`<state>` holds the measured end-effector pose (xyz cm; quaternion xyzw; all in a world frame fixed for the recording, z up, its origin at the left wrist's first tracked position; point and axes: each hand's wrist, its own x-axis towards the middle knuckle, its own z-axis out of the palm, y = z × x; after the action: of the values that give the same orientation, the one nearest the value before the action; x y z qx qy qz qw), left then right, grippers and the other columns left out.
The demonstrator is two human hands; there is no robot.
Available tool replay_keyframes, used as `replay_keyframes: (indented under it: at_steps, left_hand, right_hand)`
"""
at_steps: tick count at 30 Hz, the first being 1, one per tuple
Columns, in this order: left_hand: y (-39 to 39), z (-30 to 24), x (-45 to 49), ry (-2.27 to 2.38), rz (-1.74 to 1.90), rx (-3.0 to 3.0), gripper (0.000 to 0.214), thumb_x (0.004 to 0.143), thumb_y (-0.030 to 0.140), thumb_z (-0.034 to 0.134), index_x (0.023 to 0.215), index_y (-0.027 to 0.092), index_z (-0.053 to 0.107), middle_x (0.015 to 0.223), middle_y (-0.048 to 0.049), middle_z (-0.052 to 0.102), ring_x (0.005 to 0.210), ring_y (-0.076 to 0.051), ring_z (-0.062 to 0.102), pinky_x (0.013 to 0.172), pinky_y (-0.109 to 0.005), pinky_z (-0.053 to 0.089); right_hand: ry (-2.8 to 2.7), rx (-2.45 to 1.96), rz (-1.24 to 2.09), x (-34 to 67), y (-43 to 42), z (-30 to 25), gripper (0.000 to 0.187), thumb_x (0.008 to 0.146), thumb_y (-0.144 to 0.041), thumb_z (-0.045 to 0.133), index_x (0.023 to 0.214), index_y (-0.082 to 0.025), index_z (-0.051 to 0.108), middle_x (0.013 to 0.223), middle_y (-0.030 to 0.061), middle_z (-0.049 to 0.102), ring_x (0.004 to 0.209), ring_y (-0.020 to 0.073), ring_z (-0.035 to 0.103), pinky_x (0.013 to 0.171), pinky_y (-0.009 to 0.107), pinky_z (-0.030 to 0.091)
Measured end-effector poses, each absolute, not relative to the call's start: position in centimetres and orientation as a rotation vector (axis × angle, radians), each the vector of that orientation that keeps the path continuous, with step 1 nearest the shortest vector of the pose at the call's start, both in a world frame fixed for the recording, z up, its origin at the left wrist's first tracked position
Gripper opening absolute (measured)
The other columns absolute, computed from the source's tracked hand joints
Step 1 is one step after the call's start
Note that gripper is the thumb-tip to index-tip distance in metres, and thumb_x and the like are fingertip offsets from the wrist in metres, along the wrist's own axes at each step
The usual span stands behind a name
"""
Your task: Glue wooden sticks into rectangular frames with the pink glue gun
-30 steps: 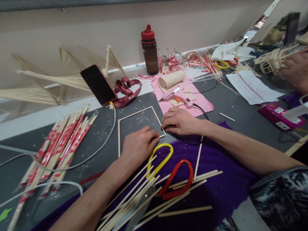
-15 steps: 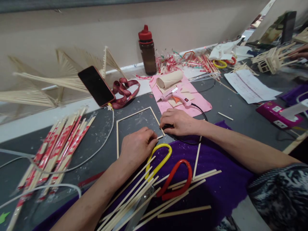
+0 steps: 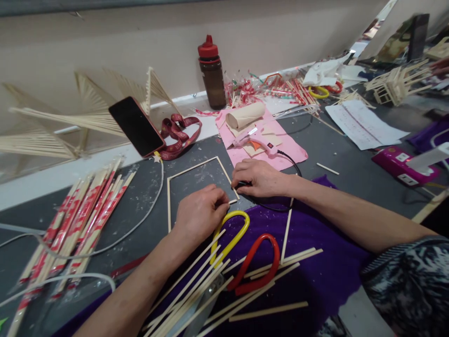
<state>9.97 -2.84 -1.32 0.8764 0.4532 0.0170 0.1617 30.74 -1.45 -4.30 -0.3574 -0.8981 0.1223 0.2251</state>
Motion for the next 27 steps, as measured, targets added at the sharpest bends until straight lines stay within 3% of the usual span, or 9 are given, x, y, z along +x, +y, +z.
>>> replay_keyframes:
  at_steps: [27]
  left_hand:
    - [-3.0, -0.89, 10.19, 1.279, 0.003, 2.516, 0.014, 0.081, 0.028, 0.05, 0.076, 0.023, 0.062, 0.084, 0.0007, 0.062, 0.075, -0.015, 0.058, 0.065, -0.026, 0.038]
  right_hand:
    - [-2.499, -1.029, 0.337, 30.56, -1.73, -3.9, 0.007, 0.08, -0.022, 0.058, 0.081, -0.017, 0.064, 0.087, 0.0053, 0.063, 0.085, 0.0174, 0.054, 0.078, 0.031, 0.038]
